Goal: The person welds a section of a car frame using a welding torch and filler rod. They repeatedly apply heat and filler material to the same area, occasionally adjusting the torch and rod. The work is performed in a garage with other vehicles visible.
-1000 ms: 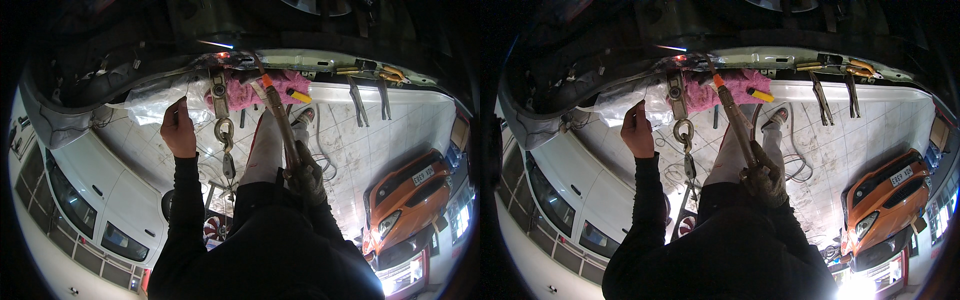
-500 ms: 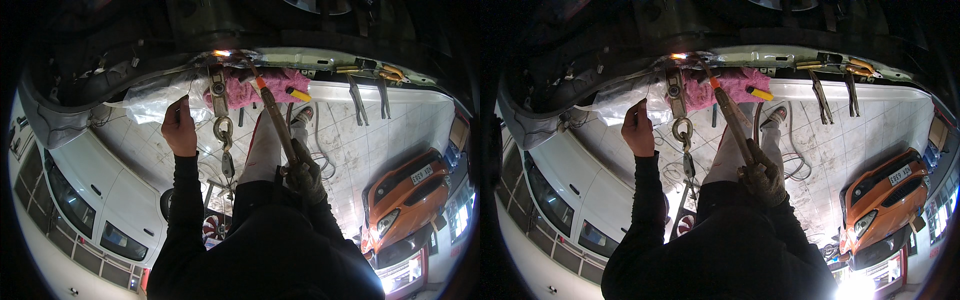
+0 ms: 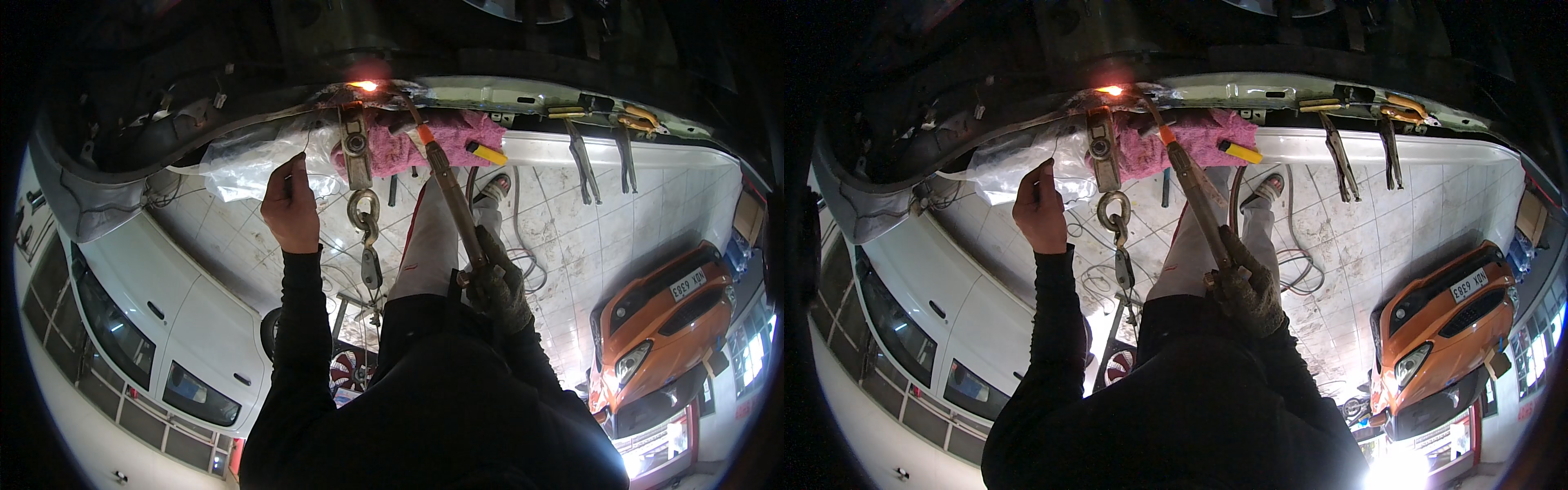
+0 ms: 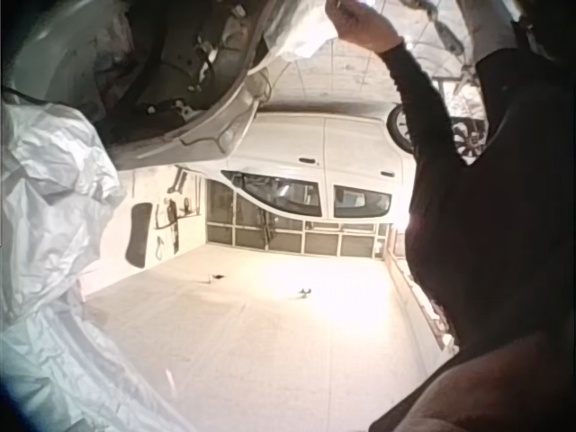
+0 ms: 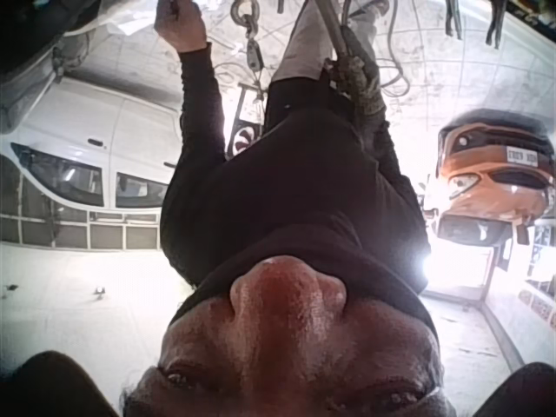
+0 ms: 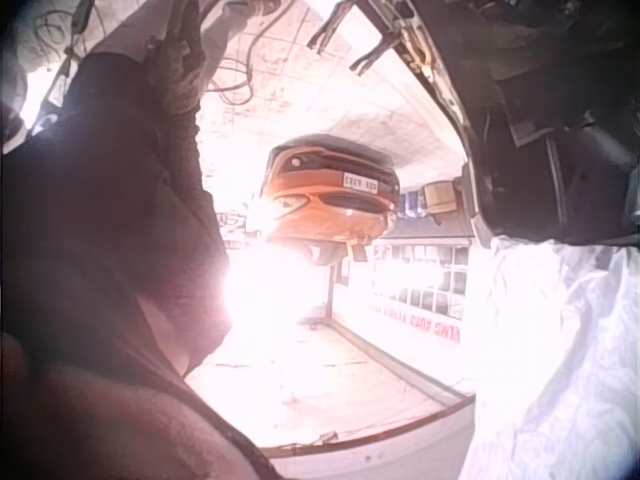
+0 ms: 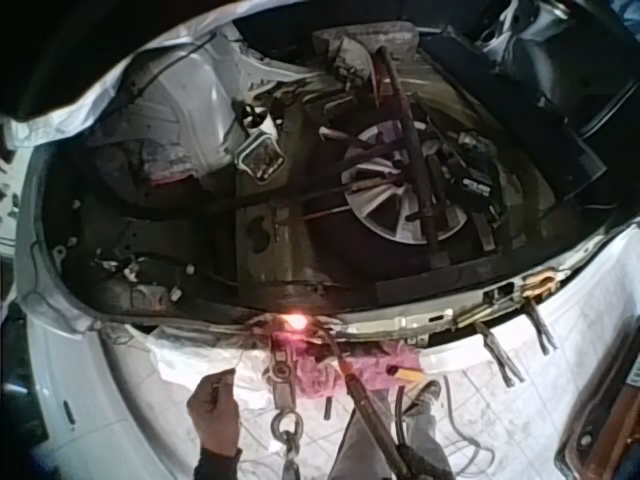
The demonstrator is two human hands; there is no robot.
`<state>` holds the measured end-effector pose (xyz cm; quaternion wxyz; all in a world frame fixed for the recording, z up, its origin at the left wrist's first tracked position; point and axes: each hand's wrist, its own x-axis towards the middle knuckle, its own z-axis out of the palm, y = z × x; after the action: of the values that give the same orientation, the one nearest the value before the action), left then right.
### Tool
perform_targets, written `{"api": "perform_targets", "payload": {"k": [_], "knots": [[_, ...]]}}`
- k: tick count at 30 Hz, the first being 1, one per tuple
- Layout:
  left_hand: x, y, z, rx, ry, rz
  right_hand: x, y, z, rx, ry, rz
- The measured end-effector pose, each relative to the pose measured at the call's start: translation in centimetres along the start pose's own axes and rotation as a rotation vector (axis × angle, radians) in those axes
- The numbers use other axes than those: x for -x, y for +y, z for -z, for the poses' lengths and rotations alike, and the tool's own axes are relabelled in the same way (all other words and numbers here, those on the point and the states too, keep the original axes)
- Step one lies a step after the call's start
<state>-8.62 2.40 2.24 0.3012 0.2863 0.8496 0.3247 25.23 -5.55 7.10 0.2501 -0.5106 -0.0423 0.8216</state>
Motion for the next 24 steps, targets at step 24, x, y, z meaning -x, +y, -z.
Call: {"api": "perform_targets", "payload": {"k": [24], "knots": [[-0.05,-0.09,-0.01,0.029,-0.024,0.003,0.0,0.25,-0.16,-0.013,0.038,0.006]]}}
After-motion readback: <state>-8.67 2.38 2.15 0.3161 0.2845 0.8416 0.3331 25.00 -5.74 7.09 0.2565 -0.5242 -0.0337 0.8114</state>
